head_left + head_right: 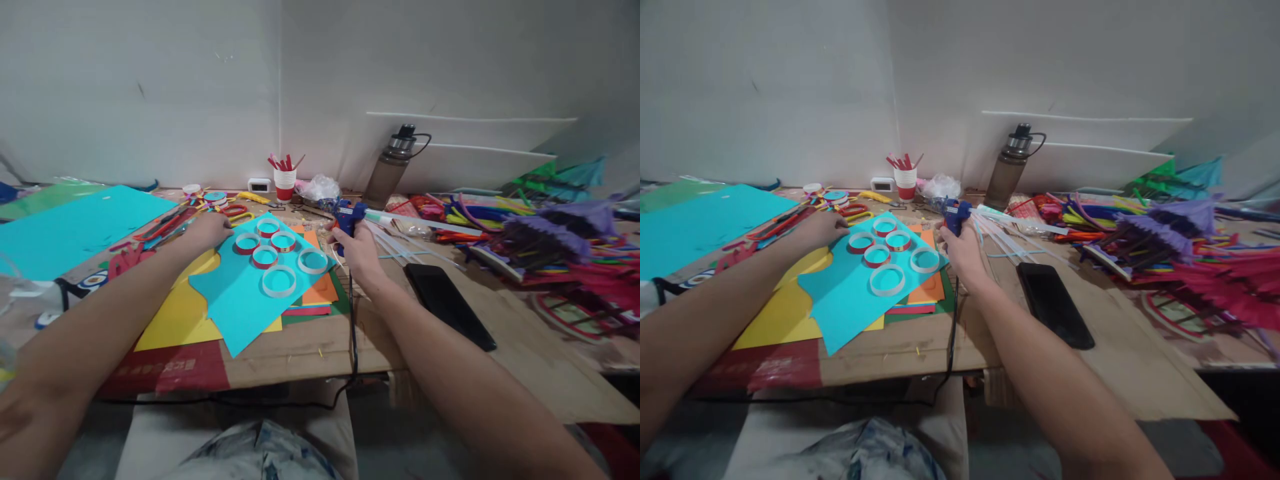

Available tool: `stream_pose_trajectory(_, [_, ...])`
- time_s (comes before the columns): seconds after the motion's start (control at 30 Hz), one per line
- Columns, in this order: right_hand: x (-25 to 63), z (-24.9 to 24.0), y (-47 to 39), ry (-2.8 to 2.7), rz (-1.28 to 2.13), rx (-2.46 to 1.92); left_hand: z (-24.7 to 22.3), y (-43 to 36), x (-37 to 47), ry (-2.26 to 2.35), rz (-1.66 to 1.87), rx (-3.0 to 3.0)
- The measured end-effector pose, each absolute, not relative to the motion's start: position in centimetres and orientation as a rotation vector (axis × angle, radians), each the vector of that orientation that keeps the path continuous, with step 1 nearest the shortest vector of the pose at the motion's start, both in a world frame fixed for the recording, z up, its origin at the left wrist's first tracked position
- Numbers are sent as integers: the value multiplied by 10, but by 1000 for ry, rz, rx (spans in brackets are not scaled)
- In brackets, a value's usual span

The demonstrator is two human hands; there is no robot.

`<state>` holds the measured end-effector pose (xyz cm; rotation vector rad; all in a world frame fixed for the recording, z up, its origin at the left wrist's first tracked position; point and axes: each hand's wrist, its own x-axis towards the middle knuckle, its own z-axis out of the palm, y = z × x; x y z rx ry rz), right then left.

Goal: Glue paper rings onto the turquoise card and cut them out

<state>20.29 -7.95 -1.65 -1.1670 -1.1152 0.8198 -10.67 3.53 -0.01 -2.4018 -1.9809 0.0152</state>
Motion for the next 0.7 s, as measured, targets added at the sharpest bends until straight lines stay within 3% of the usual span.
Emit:
stream_pose_trajectory(0.27, [208,-17,-89,-1124,838,-1205,3,46,-105,-1976,5,-2496])
stream_pose_trajectory(0.7, [212,-8,-103,-1240,856,-1152,10,54,-94,-1761,-507,-2706])
